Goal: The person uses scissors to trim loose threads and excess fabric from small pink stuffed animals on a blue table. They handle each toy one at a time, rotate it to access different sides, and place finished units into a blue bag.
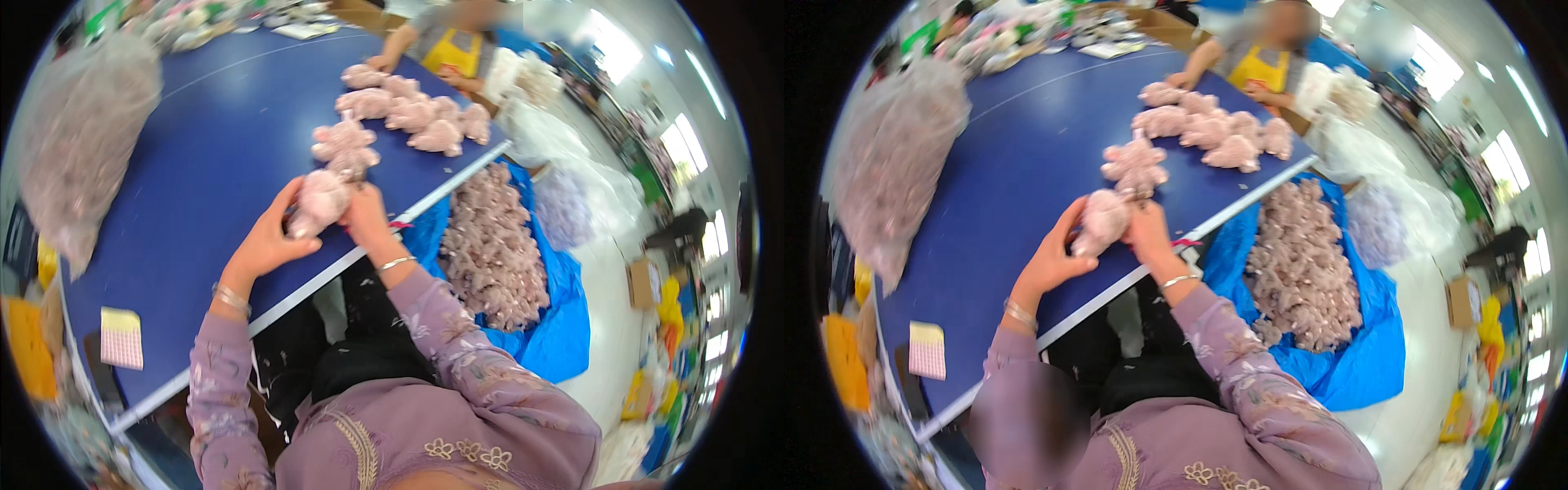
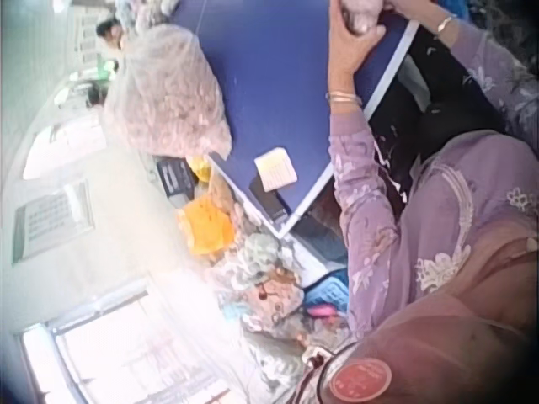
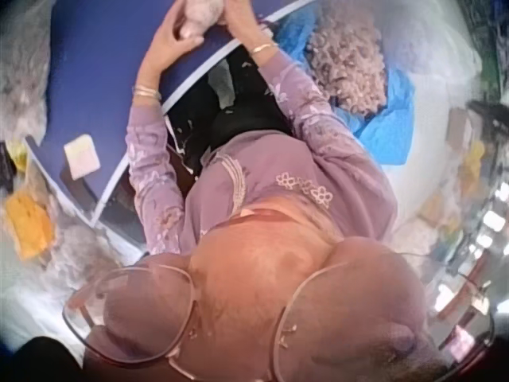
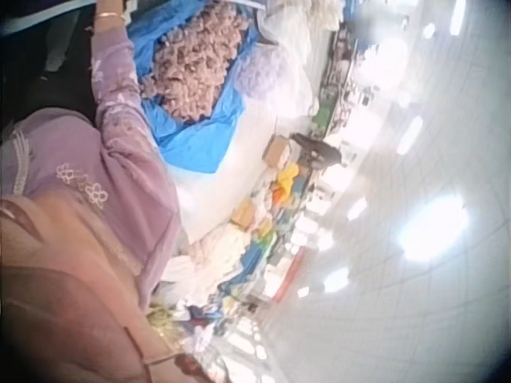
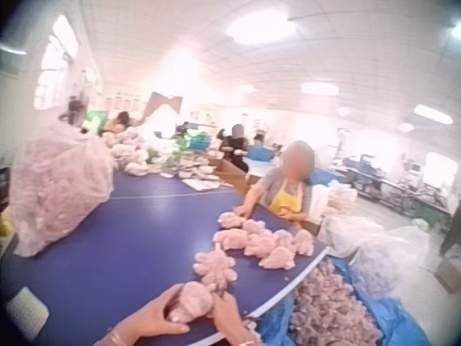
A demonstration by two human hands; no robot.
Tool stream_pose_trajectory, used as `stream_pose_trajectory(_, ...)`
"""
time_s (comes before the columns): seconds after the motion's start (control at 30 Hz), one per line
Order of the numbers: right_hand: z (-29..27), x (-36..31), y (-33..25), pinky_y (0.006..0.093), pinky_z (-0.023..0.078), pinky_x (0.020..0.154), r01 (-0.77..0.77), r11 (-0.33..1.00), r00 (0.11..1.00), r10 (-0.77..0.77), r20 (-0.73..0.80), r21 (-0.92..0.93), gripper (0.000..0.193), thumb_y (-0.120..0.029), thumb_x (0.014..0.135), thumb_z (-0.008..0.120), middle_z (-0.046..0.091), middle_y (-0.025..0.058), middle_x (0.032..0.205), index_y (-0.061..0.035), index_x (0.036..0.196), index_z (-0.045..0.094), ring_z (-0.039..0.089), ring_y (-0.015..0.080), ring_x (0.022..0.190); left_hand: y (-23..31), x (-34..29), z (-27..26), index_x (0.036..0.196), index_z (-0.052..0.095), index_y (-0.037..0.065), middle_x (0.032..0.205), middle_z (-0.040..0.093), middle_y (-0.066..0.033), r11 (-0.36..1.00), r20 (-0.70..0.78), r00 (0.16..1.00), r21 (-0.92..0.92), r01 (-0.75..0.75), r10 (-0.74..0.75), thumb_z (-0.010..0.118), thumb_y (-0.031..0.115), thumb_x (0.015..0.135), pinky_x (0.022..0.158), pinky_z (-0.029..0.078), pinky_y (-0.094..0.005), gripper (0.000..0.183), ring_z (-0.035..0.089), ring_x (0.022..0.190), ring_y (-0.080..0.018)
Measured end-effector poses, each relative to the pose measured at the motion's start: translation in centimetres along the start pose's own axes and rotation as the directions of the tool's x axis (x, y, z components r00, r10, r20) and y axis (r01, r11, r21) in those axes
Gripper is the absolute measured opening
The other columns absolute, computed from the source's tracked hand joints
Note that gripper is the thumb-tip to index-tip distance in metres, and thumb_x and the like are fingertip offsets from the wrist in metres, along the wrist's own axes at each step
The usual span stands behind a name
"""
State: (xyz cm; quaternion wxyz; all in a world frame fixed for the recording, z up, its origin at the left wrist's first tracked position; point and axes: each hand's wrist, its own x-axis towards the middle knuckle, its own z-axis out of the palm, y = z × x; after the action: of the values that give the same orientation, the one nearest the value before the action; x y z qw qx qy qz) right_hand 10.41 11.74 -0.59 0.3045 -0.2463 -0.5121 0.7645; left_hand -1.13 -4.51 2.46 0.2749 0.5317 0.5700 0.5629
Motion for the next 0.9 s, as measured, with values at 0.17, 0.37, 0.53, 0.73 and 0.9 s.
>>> stream_pose_trajectory(0.17,0.0,-0.9,0.0,0.0213,0.029,0.041,0.041,0.999,0.997,-0.041,0.060,0.001,0.014,-0.022,0.094,0.053,0.049,-0.0025,0.066,-0.0091,0.092,0.056,0.040,0.0049,0.047,-0.5,1.2,2.9,0.131,0.048,0.000,0.115,0.062,-0.0114,0.963,-0.203,0.979,0.265,0.052,0.004,0.071,0.008,0.079,0.091,0.047,-0.0323,0.058,0.061,0.105,-0.0201)
stream_pose_trajectory(0.37,-6.2,-2.5,-6.4,0.0277,0.042,0.050,0.147,0.923,0.976,-0.194,-0.101,-0.355,0.019,-0.023,0.093,0.055,0.063,0.0037,0.070,-0.0049,0.093,0.061,0.050,0.0112,0.053,-3.9,0.3,0.5,0.122,0.054,-0.004,0.111,0.062,-0.0083,0.961,-0.228,0.953,-0.236,0.146,-0.201,0.059,0.008,0.089,0.089,0.047,-0.0285,0.036,0.059,0.101,-0.0144)
stream_pose_trajectory(0.53,-30.2,3.3,-19.9,0.0323,0.039,0.046,0.331,0.810,0.590,-0.578,-0.564,-0.483,0.027,-0.028,0.094,0.050,0.057,0.0060,0.062,-0.0050,0.094,0.064,0.048,0.0173,0.049,-4.3,1.6,1.6,0.120,0.052,-0.003,0.113,0.059,-0.0093,0.760,-0.153,0.929,-0.627,0.172,-0.336,0.055,0.009,0.091,0.088,0.048,-0.0304,0.031,0.059,0.102,-0.0175)
stream_pose_trajectory(0.73,-16.8,1.9,-23.4,0.0246,0.029,0.043,0.456,0.832,0.852,-0.510,-0.115,-0.315,0.029,-0.022,0.093,0.054,0.052,0.0007,0.071,0.0040,0.103,0.060,0.037,0.0071,0.046,-3.5,0.2,0.4,0.124,0.051,-0.003,0.117,0.059,-0.0102,0.764,-0.203,0.925,-0.633,0.127,-0.322,0.056,0.013,0.092,0.088,0.049,-0.0311,0.036,0.059,0.104,-0.0180)
stream_pose_trajectory(0.9,-6.7,-2.0,-10.1,0.0189,0.028,0.043,0.243,0.825,0.969,-0.178,0.173,-0.510,0.027,-0.025,0.096,0.055,0.055,-0.0017,0.068,-0.0008,0.095,0.065,0.038,0.0022,0.048,-4.0,1.1,1.0,0.125,0.051,-0.002,0.116,0.060,-0.0095,0.818,-0.095,0.969,-0.558,0.138,-0.228,0.057,0.017,0.093,0.088,0.050,-0.0306,0.037,0.061,0.103,-0.0174)
